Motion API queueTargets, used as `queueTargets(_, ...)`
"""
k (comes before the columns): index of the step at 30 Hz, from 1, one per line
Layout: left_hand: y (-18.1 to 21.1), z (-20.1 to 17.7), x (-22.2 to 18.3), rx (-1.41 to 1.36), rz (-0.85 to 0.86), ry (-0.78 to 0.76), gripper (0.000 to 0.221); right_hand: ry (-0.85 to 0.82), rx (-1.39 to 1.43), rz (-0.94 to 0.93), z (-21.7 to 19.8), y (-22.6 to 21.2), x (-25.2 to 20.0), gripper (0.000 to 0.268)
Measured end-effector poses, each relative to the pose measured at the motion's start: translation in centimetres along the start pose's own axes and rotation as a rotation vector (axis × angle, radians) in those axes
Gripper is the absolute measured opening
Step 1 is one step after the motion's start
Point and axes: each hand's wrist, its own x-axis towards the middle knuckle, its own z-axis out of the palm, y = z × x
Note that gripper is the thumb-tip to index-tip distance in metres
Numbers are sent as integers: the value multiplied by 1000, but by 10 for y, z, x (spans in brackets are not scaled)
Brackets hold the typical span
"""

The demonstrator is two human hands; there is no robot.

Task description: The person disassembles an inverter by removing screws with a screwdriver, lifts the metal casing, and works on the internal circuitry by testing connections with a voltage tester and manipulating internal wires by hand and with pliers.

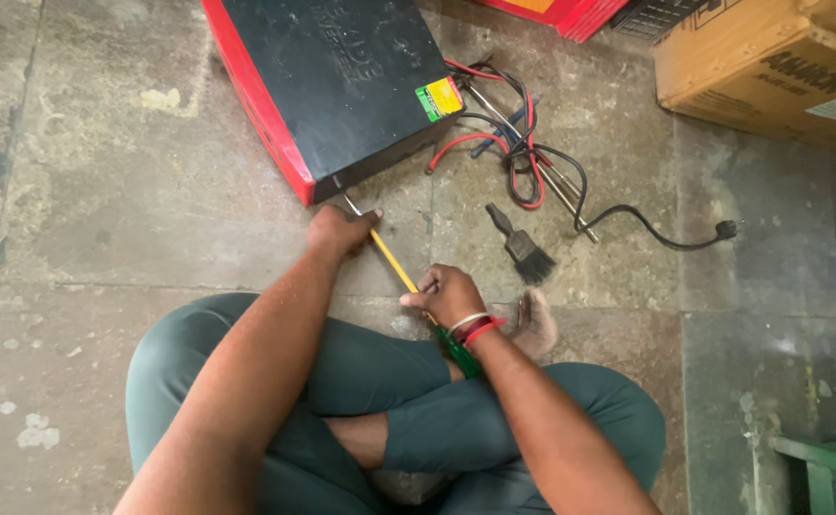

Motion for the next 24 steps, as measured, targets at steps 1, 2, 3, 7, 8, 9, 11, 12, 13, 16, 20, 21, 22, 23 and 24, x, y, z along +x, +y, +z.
queueTargets(1,2,0,-1,86,-22,28,67,-17,27,54,1,-5,-2,34)
queueTargets(2,3,0,0,64,13,60,63,-33,53,108,3,-8,-2,32)
queueTargets(3,2,1,1,43,46,91,60,-52,82,163,5,-8,-2,30)
queueTargets(7,-1,15,9,-454,-67,-85,40,-249,548,304,3,15,18,28)
queueTargets(8,-2,15,9,-491,-57,-100,37,-272,568,303,3,21,20,27)
queueTargets(9,-2,15,8,-529,-46,-116,34,-292,587,302,2,25,22,27)
queueTargets(11,2,9,4,-487,-47,-83,32,-166,477,169,5,24,19,24)
queueTargets(12,4,4,1,-407,-58,-33,33,-102,420,102,6,20,18,26)
queueTargets(13,6,2,-1,-327,-70,15,35,-62,373,114,6,15,17,26)
queueTargets(16,7,3,3,-837,-141,-91,28,29,266,127,7,4,12,27)
queueTargets(20,-18,2,17,-803,-155,101,15,-21,236,118,17,9,15,19)
queueTargets(21,-22,0,22,-890,-186,114,14,-55,229,121,18,10,21,23)
queueTargets(22,-23,-2,28,-977,-216,126,14,-47,251,155,20,10,27,21)
queueTargets(23,-25,2,30,-1081,-249,132,13,-49,267,195,20,10,29,21)
queueTargets(24,-25,8,30,-1185,-283,139,13,-51,283,236,20,9,31,21)
